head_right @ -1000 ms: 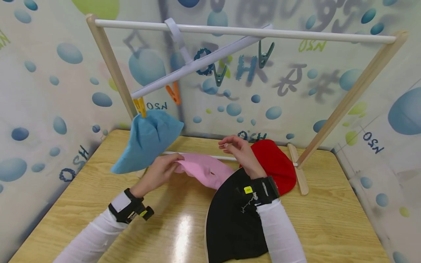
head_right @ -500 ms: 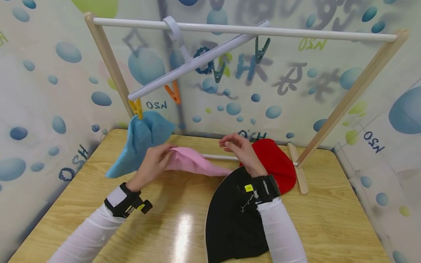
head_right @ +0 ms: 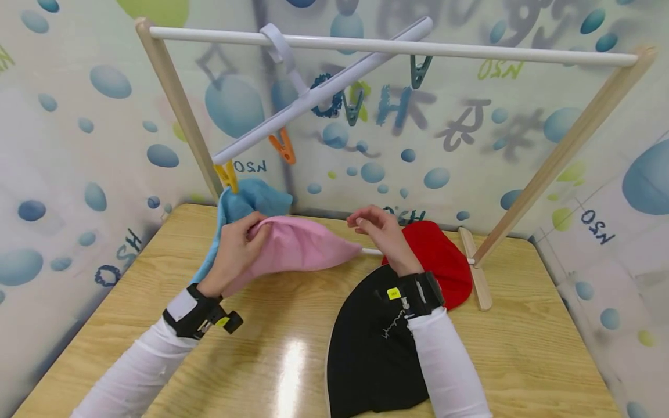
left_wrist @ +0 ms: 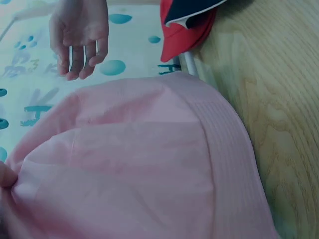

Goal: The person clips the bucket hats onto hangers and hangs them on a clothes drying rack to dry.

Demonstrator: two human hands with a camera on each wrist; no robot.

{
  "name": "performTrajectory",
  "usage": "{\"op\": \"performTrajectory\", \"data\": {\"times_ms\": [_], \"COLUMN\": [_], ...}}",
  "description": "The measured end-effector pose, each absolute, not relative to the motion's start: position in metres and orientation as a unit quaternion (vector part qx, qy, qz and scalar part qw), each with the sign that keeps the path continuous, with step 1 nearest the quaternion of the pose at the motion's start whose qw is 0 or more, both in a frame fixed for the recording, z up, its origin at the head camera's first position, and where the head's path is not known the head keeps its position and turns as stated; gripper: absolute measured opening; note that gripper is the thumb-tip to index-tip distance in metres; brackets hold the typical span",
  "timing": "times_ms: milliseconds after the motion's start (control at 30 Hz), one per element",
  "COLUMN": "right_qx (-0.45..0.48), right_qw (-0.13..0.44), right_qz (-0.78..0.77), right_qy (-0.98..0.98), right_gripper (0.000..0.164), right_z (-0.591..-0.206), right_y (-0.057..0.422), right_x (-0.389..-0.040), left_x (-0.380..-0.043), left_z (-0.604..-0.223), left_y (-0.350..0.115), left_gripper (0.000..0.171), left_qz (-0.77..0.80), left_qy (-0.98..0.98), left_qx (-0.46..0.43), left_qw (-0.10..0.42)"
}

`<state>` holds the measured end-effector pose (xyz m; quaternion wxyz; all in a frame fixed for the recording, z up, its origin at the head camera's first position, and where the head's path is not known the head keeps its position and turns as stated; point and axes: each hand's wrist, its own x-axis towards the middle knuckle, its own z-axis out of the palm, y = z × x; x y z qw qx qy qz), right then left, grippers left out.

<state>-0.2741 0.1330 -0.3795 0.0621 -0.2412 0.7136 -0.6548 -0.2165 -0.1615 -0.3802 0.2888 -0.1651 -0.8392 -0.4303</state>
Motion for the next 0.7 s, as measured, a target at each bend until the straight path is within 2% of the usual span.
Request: {"op": "performTrajectory", "data": {"times_ms": [400, 700], "right_qx": [-0.271, -0.272], "right_qw": [0.054, 0.070], "right_qz": [-0.634, -0.622], "right_qy": [0.723, 0.731], "right_gripper": [0.022, 0.021], "right_z": [-0.357, -0.346], "right_y": [0.117, 0.102], "right_x": [-0.283, -0.287], "left_x": [-0.212, -0.214], "left_z": [-0.372, -0.367], "left_y": [-0.171, -0.176], "left_gripper": [0.010, 0.009], "left_qz": [-0.484, -0.466], "left_qy": [-0.825, -0.823], "left_qx": [-0.131, -0.132], "left_qw": [0.260, 0.298]}}
